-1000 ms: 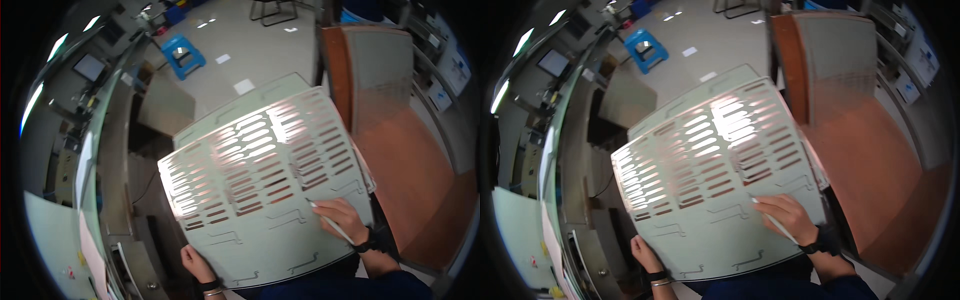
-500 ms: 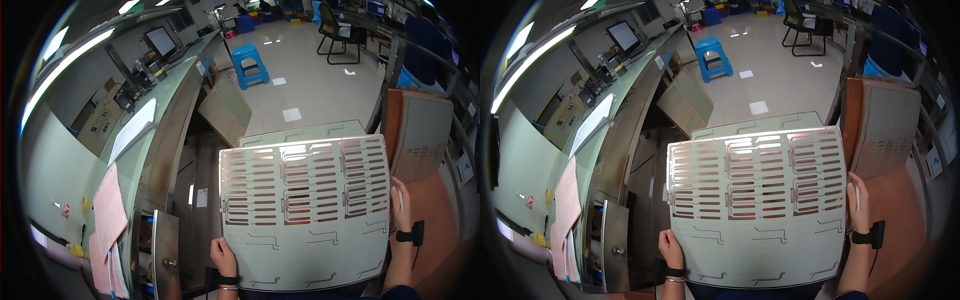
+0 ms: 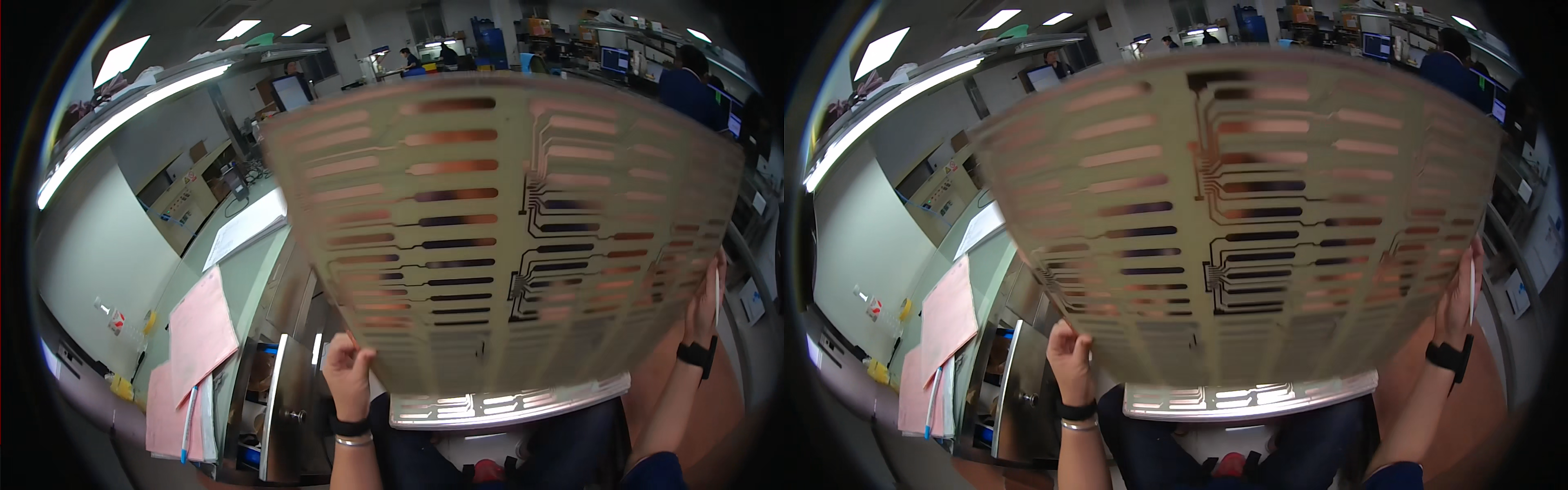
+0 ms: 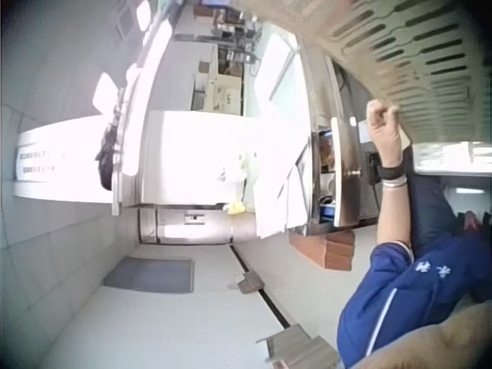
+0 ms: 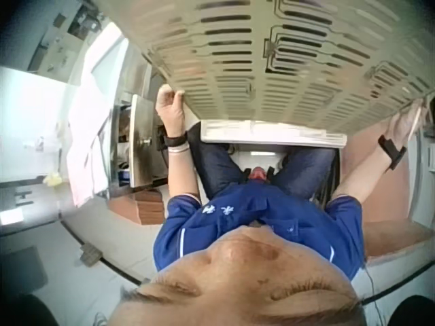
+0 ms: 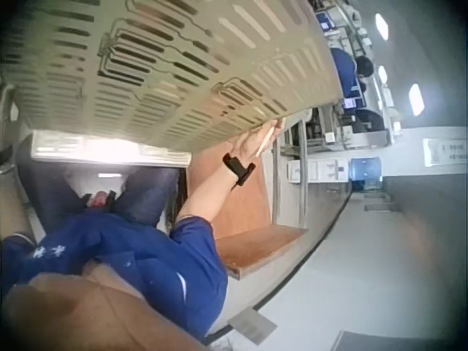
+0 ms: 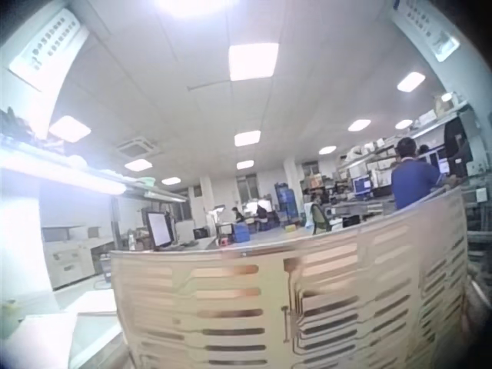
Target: Manually marking or inspecting specific patterns on metal sheets using a white marker/pen.
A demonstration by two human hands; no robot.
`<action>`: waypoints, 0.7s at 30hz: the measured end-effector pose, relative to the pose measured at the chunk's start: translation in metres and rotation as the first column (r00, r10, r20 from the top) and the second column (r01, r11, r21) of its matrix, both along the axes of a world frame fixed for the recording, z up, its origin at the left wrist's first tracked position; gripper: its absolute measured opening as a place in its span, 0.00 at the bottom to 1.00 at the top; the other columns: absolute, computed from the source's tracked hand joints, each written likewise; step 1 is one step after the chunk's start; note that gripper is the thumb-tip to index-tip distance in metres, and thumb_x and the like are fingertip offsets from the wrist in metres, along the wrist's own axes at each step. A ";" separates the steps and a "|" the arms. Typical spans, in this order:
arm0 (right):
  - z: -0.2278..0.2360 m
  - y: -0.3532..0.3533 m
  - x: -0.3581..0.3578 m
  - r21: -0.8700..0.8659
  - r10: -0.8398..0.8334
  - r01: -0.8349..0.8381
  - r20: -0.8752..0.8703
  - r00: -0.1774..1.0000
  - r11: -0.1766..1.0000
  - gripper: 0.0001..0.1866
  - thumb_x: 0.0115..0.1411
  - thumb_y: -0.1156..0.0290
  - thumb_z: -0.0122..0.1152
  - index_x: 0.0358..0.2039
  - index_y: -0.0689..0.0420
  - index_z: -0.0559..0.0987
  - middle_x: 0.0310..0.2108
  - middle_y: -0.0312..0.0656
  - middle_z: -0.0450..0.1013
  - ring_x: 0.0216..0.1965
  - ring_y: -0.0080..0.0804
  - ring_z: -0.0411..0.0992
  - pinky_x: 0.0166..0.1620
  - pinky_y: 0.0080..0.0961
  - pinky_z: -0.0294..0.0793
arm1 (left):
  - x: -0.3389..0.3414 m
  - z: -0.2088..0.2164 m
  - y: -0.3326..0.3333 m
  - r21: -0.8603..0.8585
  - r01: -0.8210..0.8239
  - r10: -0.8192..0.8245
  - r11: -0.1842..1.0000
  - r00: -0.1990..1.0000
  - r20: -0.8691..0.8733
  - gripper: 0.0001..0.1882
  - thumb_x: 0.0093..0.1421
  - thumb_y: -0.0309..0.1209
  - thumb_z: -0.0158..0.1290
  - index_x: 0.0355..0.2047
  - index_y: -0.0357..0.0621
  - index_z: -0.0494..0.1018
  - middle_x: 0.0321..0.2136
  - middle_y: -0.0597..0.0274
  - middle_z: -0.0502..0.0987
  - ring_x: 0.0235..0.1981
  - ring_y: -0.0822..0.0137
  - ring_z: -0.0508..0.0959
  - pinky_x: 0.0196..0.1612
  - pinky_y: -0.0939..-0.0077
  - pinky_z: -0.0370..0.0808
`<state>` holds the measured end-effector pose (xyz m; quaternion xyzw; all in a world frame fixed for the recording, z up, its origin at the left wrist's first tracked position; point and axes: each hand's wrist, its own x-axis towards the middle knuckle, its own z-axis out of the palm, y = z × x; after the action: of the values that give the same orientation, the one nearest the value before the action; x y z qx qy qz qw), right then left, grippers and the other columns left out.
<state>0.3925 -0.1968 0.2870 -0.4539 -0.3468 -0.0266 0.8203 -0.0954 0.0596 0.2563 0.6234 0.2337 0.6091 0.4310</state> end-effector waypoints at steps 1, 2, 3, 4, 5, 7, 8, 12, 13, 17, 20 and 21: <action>0.007 -0.006 0.002 0.083 0.013 -0.015 0.022 1.000 0.996 0.20 0.70 0.64 0.49 0.59 0.57 0.67 0.56 0.41 0.67 0.60 0.28 0.62 0.61 0.29 0.64 | 0.001 0.000 0.012 0.090 -0.029 0.033 0.996 0.998 -0.047 0.08 0.56 0.23 0.61 0.29 0.40 0.70 0.31 0.66 0.72 0.34 0.72 0.71 0.42 0.79 0.68; 0.007 -0.009 0.003 0.080 0.002 -0.004 0.021 1.000 0.997 0.20 0.70 0.64 0.49 0.59 0.57 0.67 0.56 0.41 0.67 0.60 0.28 0.62 0.61 0.29 0.64 | 0.001 0.002 0.015 0.112 -0.068 0.081 0.991 0.991 -0.111 0.07 0.55 0.23 0.62 0.28 0.39 0.72 0.31 0.63 0.74 0.35 0.70 0.72 0.41 0.76 0.69; 0.002 -0.009 0.007 0.053 -0.061 0.061 -0.003 0.998 0.997 0.20 0.71 0.63 0.48 0.60 0.55 0.66 0.57 0.40 0.66 0.60 0.26 0.62 0.61 0.30 0.62 | 0.003 -0.002 0.017 0.108 -0.095 0.110 0.990 0.983 -0.146 0.07 0.54 0.23 0.62 0.29 0.39 0.73 0.31 0.62 0.74 0.36 0.69 0.73 0.40 0.76 0.70; -0.003 -0.009 0.010 0.026 -0.126 0.127 -0.023 0.992 0.992 0.19 0.71 0.63 0.47 0.60 0.53 0.65 0.57 0.38 0.66 0.59 0.23 0.63 0.62 0.30 0.61 | 0.007 -0.002 0.018 0.107 -0.120 0.138 0.987 0.974 -0.177 0.07 0.52 0.23 0.62 0.29 0.38 0.74 0.30 0.62 0.75 0.36 0.68 0.73 0.39 0.76 0.70; -0.012 -0.010 0.012 0.195 -0.035 0.065 -0.153 0.988 0.979 0.21 0.72 0.63 0.45 0.63 0.51 0.63 0.60 0.39 0.65 0.63 0.25 0.59 0.63 0.36 0.59 | 0.010 0.000 0.017 0.366 -0.138 0.240 0.920 0.938 -0.249 0.07 0.50 0.23 0.62 0.29 0.38 0.75 0.31 0.61 0.75 0.35 0.67 0.73 0.38 0.75 0.70; -0.036 -0.044 0.035 0.322 0.237 -0.240 0.049 0.970 0.916 0.23 0.72 0.62 0.41 0.66 0.50 0.60 0.65 0.40 0.60 0.67 0.25 0.55 0.63 0.41 0.60 | 0.010 0.008 0.036 0.764 -0.004 0.387 0.646 0.864 -0.323 0.09 0.46 0.24 0.60 0.30 0.38 0.78 0.31 0.60 0.73 0.33 0.66 0.74 0.34 0.74 0.71; -0.040 -0.043 0.030 0.366 0.286 -0.265 -0.004 0.958 0.892 0.24 0.72 0.62 0.41 0.66 0.50 0.60 0.65 0.41 0.60 0.67 0.26 0.55 0.63 0.41 0.60 | 0.018 0.000 0.028 0.561 -0.132 0.361 0.817 0.876 -0.319 0.08 0.48 0.23 0.61 0.31 0.39 0.79 0.31 0.60 0.72 0.32 0.67 0.74 0.33 0.75 0.72; -0.061 -0.027 0.007 0.429 0.464 -0.359 -0.170 0.869 0.829 0.24 0.72 0.62 0.42 0.66 0.51 0.60 0.65 0.41 0.60 0.67 0.28 0.56 0.63 0.40 0.62 | 0.029 -0.007 0.018 0.403 -0.140 0.268 0.904 0.921 -0.283 0.06 0.53 0.21 0.61 0.34 0.38 0.80 0.32 0.59 0.75 0.28 0.69 0.75 0.32 0.79 0.73; -0.062 -0.021 0.001 0.425 0.501 -0.387 -0.198 0.843 0.819 0.24 0.71 0.62 0.42 0.66 0.52 0.60 0.65 0.42 0.60 0.67 0.28 0.56 0.63 0.40 0.62 | 0.030 -0.014 0.019 0.311 -0.120 0.217 0.943 0.929 -0.301 0.07 0.53 0.21 0.60 0.35 0.38 0.79 0.32 0.58 0.77 0.30 0.69 0.77 0.34 0.79 0.74; -0.072 -0.008 -0.018 0.405 0.601 -0.473 -0.293 0.743 0.782 0.25 0.71 0.62 0.42 0.66 0.53 0.60 0.65 0.43 0.61 0.66 0.30 0.57 0.62 0.40 0.63 | 0.044 -0.019 0.000 -0.197 -0.006 -0.037 0.980 0.976 -0.214 0.19 0.62 0.22 0.55 0.53 0.33 0.69 0.38 0.57 0.81 0.39 0.70 0.80 0.43 0.79 0.78; -0.078 0.001 -0.030 0.395 0.658 -0.532 -0.348 0.668 0.749 0.25 0.71 0.62 0.43 0.66 0.54 0.59 0.64 0.43 0.61 0.66 0.32 0.58 0.62 0.40 0.64 | 0.040 -0.036 -0.003 -0.496 0.256 -0.298 0.830 0.955 -0.004 0.22 0.64 0.25 0.53 0.58 0.33 0.65 0.43 0.56 0.79 0.42 0.68 0.80 0.46 0.77 0.78; -0.082 0.006 -0.034 0.392 0.676 -0.553 -0.366 0.639 0.735 0.25 0.71 0.62 0.43 0.66 0.54 0.59 0.64 0.44 0.61 0.66 0.32 0.58 0.62 0.39 0.65 | 0.036 -0.045 -0.003 -0.597 0.417 -0.425 0.685 0.895 0.138 0.23 0.66 0.28 0.51 0.59 0.34 0.63 0.47 0.55 0.78 0.44 0.67 0.80 0.47 0.75 0.78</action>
<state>0.3587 -0.1907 0.2045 -0.1943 -0.2575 0.3288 0.8876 -0.0594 0.0568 0.2110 0.4900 0.2712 0.3810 0.7357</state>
